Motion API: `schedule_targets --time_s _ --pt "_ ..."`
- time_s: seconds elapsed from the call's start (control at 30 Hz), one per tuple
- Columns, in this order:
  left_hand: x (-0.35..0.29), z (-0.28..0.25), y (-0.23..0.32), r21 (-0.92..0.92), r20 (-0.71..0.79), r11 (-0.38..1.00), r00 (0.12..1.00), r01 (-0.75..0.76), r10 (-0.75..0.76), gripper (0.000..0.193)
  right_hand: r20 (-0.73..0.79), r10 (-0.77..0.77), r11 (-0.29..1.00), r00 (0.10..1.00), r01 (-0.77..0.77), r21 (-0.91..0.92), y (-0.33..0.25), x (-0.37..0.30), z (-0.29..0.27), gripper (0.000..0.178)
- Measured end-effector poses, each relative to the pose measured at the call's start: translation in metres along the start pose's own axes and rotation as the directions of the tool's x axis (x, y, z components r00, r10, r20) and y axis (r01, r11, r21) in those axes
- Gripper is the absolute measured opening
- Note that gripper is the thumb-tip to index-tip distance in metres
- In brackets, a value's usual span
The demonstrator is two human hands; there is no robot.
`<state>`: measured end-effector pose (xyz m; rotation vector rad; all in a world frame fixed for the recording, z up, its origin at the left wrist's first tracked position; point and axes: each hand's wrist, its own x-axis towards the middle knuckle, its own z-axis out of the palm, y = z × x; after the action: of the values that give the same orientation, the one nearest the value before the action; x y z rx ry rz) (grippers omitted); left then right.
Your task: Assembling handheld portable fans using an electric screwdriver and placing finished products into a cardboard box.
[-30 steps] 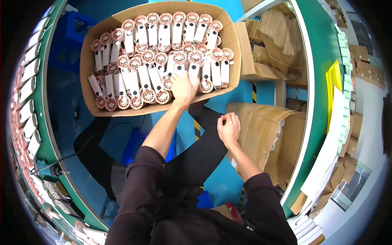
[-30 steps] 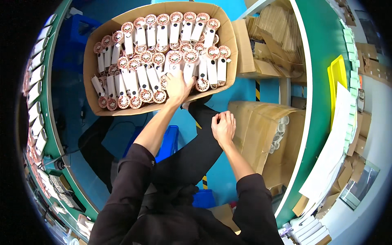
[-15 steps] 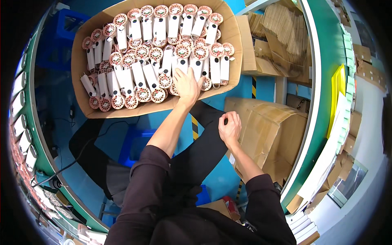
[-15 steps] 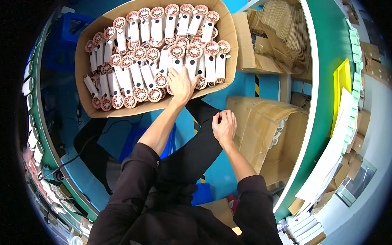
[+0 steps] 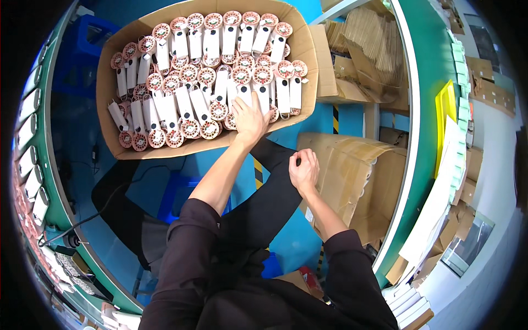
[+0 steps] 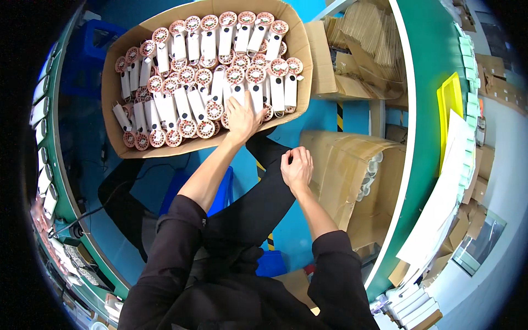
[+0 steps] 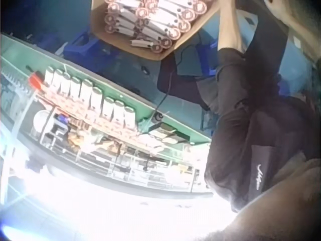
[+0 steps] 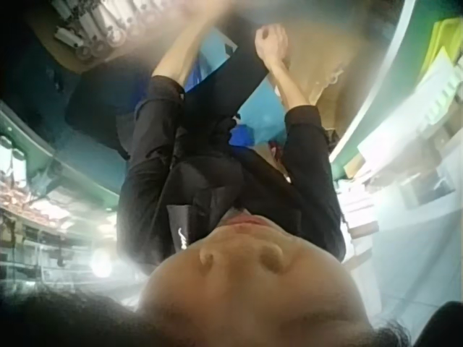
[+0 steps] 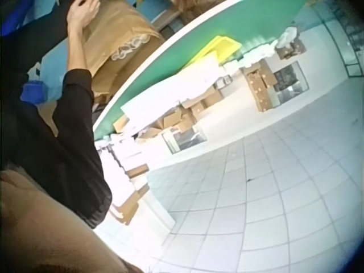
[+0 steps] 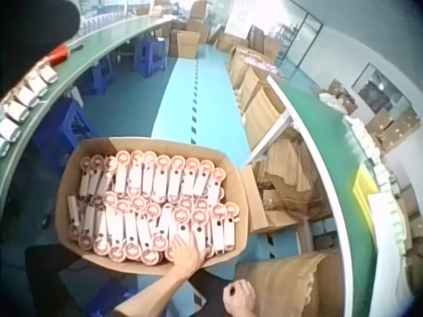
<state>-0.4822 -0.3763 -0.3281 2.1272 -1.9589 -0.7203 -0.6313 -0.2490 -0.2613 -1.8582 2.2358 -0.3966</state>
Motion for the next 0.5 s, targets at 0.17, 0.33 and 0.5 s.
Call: schedule_targets --time_s 0.17,0.33,0.5 --pt "0.005 0.004 -0.002 -0.330 -0.103 0.944 0.994 0.010 -0.047 0.077 -0.024 -0.005 1.000 1.000 0.004 -0.026 -0.001 0.004 -0.005 0.014" --pt "0.003 -0.015 -0.016 -0.509 -0.051 0.858 0.993 0.063 -0.103 0.068 -0.030 -0.016 1.000 0.999 0.016 0.010 -0.003 0.002 0.005 0.017" --pt "-0.009 -0.029 -0.022 -0.306 -0.242 0.945 0.970 -0.112 0.036 0.054 -0.005 -0.027 0.999 1.000 0.027 -0.026 -0.019 0.013 -0.001 0.019"
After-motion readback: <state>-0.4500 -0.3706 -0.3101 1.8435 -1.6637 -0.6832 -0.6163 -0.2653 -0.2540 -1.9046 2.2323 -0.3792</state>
